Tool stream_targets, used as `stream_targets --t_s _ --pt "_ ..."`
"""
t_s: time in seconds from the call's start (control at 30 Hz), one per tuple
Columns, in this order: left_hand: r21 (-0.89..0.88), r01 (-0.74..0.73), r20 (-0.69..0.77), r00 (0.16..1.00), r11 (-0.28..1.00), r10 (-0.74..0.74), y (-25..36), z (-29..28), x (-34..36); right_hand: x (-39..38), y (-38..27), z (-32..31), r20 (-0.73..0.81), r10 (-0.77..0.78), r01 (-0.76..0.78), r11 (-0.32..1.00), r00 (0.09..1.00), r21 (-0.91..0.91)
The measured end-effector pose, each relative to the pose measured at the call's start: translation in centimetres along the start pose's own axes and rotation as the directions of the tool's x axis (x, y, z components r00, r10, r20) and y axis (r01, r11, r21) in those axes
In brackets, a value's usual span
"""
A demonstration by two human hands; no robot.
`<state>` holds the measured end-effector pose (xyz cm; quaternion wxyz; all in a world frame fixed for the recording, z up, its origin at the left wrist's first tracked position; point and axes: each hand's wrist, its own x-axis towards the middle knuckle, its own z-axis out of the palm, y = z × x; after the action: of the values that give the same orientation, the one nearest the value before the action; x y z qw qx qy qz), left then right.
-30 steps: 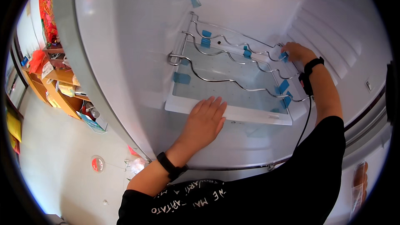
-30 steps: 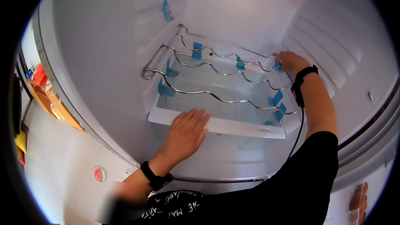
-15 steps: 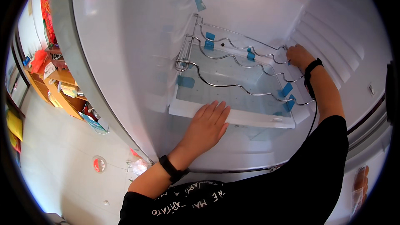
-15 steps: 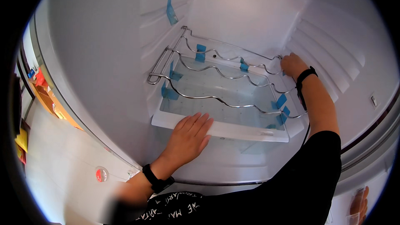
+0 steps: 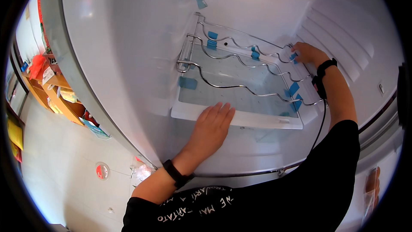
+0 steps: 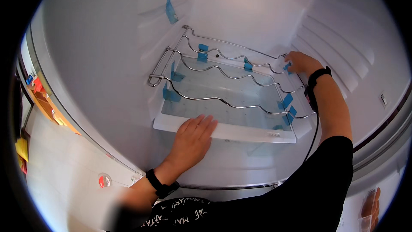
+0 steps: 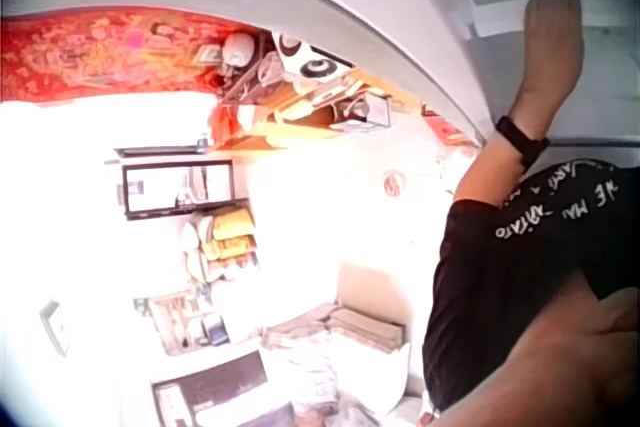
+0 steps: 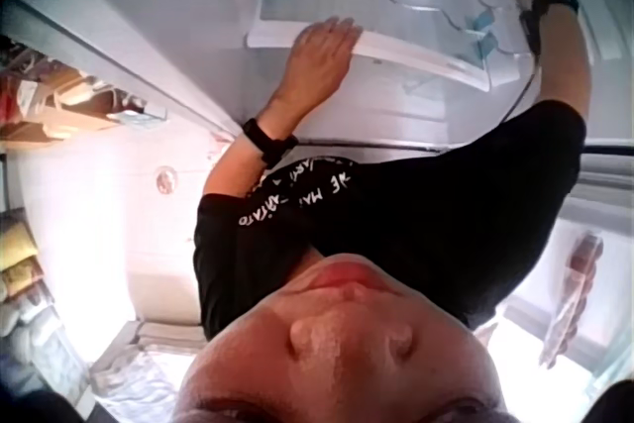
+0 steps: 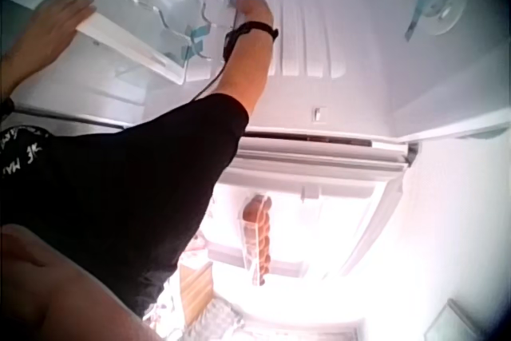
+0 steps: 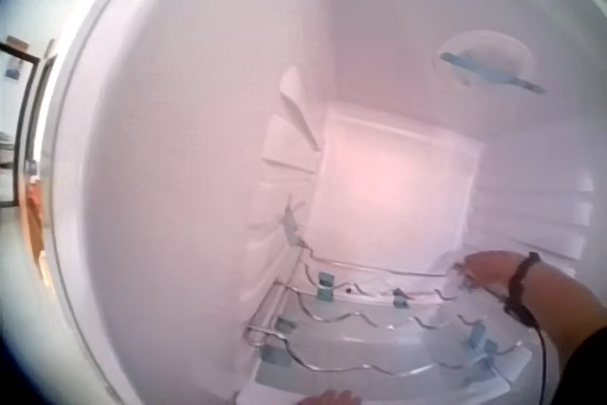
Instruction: The person inserts a metal wire rack into a refrigerator, leaves to retrieve a glass shelf from outside, and then installs the glass shelf into the refrigerator above the rack.
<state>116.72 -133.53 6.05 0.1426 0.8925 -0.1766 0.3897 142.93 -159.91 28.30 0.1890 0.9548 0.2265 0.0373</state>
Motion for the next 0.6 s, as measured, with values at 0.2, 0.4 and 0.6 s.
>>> stream_targets --t_s 0.2,0.4,0.6 --pt "0.03 -0.021 0.008 1.0 0.999 0.02 0.1 -0.4 0.1 3.8 -0.1 2.4 -0.002 0.275 -0.273 0.955 0.961 -0.112" --pt "-0.018 -0.012 0.021 1.0 1.0 0.012 0.2 -0.7 0.2 5.0 -1.4 3.8 -0.069 0.171 -0.182 0.848 0.983 -0.497" --pt "-0.025 0.009 0.003 1.0 1.0 -0.009 0.3 0.0 -0.1 6.0 0.1 1.6 0.132 0.223 -0.207 0.97 0.966 -0.124"
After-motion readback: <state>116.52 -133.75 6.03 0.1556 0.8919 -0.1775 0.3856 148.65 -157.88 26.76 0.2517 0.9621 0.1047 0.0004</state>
